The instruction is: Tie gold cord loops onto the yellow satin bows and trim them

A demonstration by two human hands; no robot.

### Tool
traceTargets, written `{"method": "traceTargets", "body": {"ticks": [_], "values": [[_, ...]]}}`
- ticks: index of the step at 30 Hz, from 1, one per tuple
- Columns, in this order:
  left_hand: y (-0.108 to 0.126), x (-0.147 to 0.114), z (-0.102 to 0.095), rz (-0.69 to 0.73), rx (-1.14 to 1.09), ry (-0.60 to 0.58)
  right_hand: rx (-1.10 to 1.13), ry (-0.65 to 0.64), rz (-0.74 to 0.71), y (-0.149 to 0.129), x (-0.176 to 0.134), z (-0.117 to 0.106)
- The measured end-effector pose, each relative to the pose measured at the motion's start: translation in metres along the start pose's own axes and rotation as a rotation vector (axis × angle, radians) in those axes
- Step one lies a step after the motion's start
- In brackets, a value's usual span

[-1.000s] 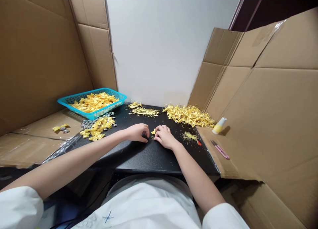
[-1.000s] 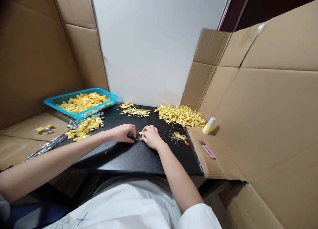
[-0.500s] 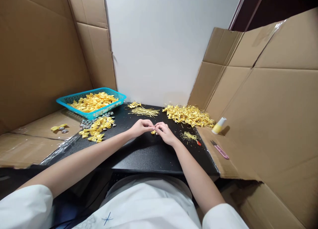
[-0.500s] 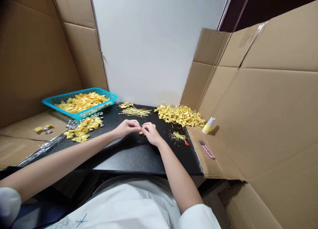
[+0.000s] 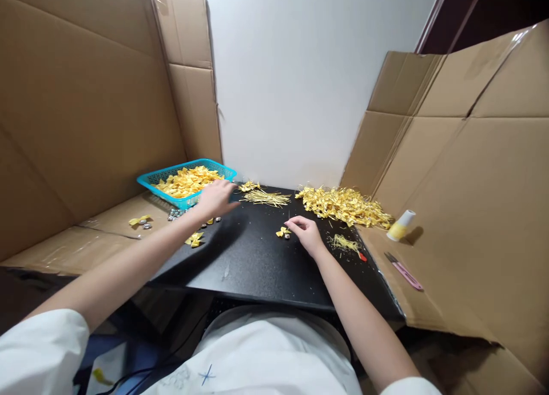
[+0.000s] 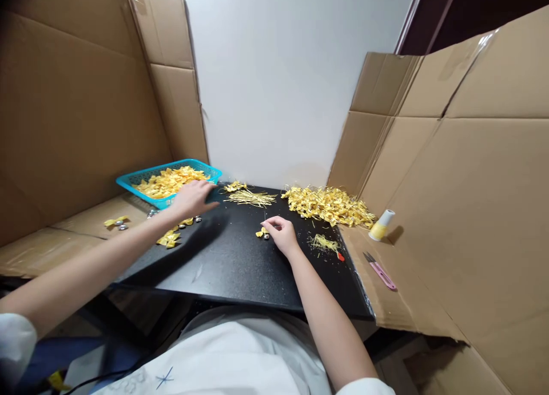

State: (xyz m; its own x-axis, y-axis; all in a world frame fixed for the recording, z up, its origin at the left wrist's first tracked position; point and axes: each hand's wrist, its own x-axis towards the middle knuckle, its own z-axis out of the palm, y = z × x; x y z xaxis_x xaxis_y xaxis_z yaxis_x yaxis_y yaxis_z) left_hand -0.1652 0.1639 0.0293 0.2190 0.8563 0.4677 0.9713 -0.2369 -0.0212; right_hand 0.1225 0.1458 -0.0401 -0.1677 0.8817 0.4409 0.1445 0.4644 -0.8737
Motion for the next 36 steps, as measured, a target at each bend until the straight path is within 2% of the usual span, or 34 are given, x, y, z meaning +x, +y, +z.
{"method": "traceTargets", "body": {"ticks": [1,3,6,8,12,14,18,24,27,29,31,33,36], "values": [[-0.025,-0.002,-0.004,-0.11,0.116,-0.022,0.011,0.012,-0.002,0.0,0.0,0.0],[-0.068,-0.007,-0.01,-0.218,0.202,-0.114,0.033,0.021,-0.003,-0.001,0.0,-0.001],[-0.102,-0.014,-0.014,-0.248,0.225,-0.27,0.047,0.032,0.007,0.0,0.0,-0.003],[-0.108,-0.015,-0.017,-0.256,0.242,-0.282,0.05,0.045,0.022,0.0,-0.001,-0.004],[-0.109,-0.008,-0.026,-0.312,0.259,-0.153,0.054,0.041,0.047,0.0,-0.002,-0.004],[-0.109,-0.006,-0.031,-0.346,0.255,-0.13,0.069,0.037,0.051,0.0,-0.002,-0.004],[-0.111,-0.007,-0.031,-0.327,0.255,-0.149,0.098,0.054,0.035,-0.002,-0.002,-0.003],[-0.12,-0.017,-0.014,-0.303,0.204,-0.212,0.133,0.083,-0.019,-0.005,-0.001,-0.005],[-0.097,-0.022,-0.009,-0.244,0.17,-0.087,0.145,0.105,-0.065,-0.008,0.001,-0.006],[-0.06,-0.024,-0.006,-0.105,0.0,-0.006,0.144,0.115,-0.096,-0.01,0.004,-0.006],[-0.01,-0.024,0.0,0.081,-0.315,-0.033,0.151,0.122,-0.112,-0.013,0.009,-0.005],[0.041,-0.018,0.012,0.236,-0.607,-0.111,0.166,0.122,-0.118,-0.017,0.017,-0.004],[0.096,-0.005,0.036,0.375,-0.868,-0.21,0.191,0.106,-0.105,-0.023,0.028,-0.004]]}}
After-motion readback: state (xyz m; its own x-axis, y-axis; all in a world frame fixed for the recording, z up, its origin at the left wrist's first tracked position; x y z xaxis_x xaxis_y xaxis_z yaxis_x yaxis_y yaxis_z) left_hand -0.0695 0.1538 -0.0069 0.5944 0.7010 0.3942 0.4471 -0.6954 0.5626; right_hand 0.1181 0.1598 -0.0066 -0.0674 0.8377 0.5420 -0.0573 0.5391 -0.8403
